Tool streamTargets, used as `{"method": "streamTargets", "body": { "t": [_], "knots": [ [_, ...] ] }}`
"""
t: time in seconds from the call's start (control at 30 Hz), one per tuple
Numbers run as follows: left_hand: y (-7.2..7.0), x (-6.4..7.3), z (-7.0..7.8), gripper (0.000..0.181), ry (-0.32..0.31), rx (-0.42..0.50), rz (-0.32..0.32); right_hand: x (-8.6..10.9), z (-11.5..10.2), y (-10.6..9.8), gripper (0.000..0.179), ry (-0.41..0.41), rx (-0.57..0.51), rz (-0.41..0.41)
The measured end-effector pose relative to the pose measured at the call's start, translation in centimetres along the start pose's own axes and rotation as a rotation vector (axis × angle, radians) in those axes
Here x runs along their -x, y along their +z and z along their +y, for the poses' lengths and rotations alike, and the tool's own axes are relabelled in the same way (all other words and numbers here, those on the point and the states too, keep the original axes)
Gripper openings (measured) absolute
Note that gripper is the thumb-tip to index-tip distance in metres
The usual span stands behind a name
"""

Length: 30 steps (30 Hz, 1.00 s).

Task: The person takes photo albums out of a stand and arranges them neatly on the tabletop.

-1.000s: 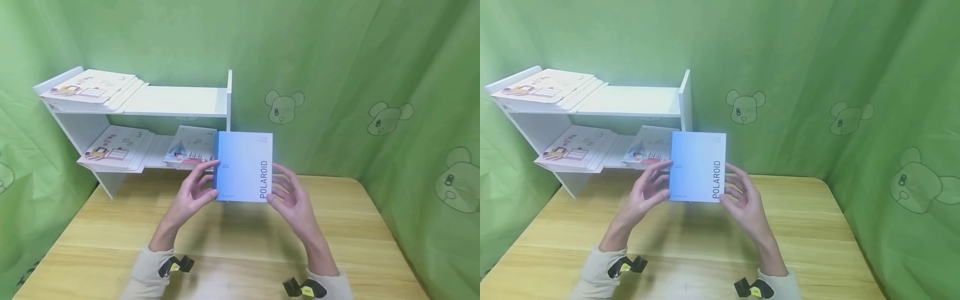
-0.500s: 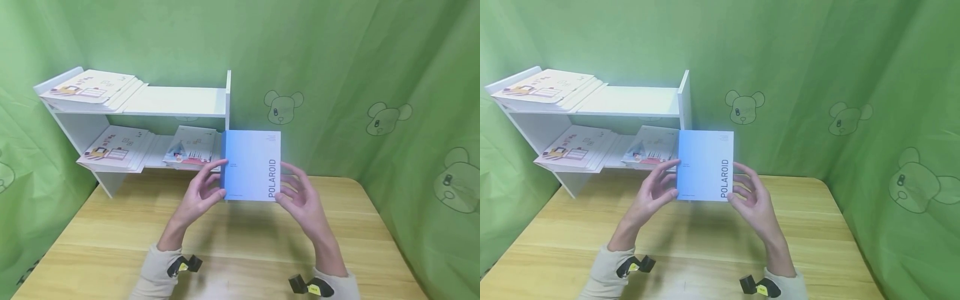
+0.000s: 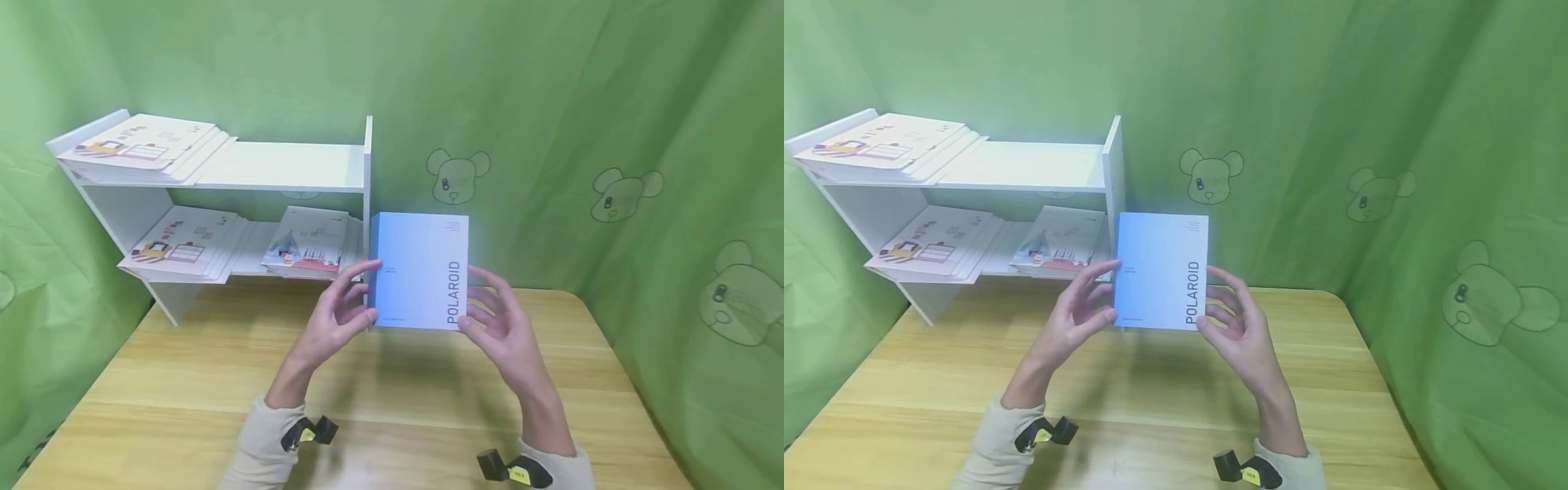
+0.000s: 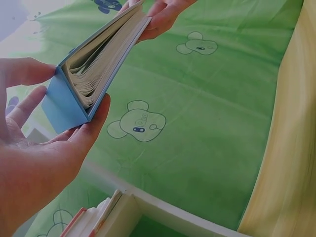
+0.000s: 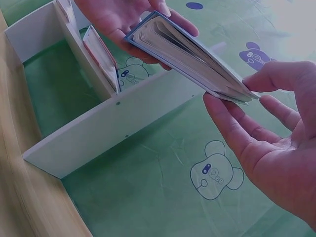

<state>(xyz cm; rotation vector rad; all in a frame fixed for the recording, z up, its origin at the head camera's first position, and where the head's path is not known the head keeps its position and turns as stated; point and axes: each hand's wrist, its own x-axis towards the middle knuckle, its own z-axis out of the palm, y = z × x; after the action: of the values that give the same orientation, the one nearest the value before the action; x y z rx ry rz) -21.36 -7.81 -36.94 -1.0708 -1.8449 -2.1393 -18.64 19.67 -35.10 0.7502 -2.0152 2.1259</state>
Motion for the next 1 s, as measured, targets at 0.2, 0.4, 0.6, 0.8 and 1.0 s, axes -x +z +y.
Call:
{"method": "streamTargets", "body": {
  "t": [0.2, 0.4, 0.6, 0.8, 1.0],
  "knots": [
    [0.6, -0.4, -0.4, 0.063, 0.002, 0.007, -0.002, 0.2, 0.0, -0.6, 0.068, 0.004, 0.034, 0.017],
    [1.1, -0.7, -0.7, 0.063, 0.009, 0.036, -0.009, 0.2, -0.1, -1.2, 0.068, 0.009, 0.055, 0.023],
    [1.7, -1.2, -1.2, 0.062, 0.005, 0.045, -0.011, 0.3, -0.1, -1.9, 0.068, 0.005, 0.071, 0.036],
    [2.2, -1.7, -2.1, 0.063, 0.004, 0.039, -0.017, 0.3, 0.2, -2.6, 0.068, 0.003, 0.078, 0.062],
    [2.8, -2.1, -2.7, 0.062, 0.008, 0.061, -0.029, 0.6, 0.2, -3.3, 0.067, 0.013, 0.1, 0.065]
  ]
}}
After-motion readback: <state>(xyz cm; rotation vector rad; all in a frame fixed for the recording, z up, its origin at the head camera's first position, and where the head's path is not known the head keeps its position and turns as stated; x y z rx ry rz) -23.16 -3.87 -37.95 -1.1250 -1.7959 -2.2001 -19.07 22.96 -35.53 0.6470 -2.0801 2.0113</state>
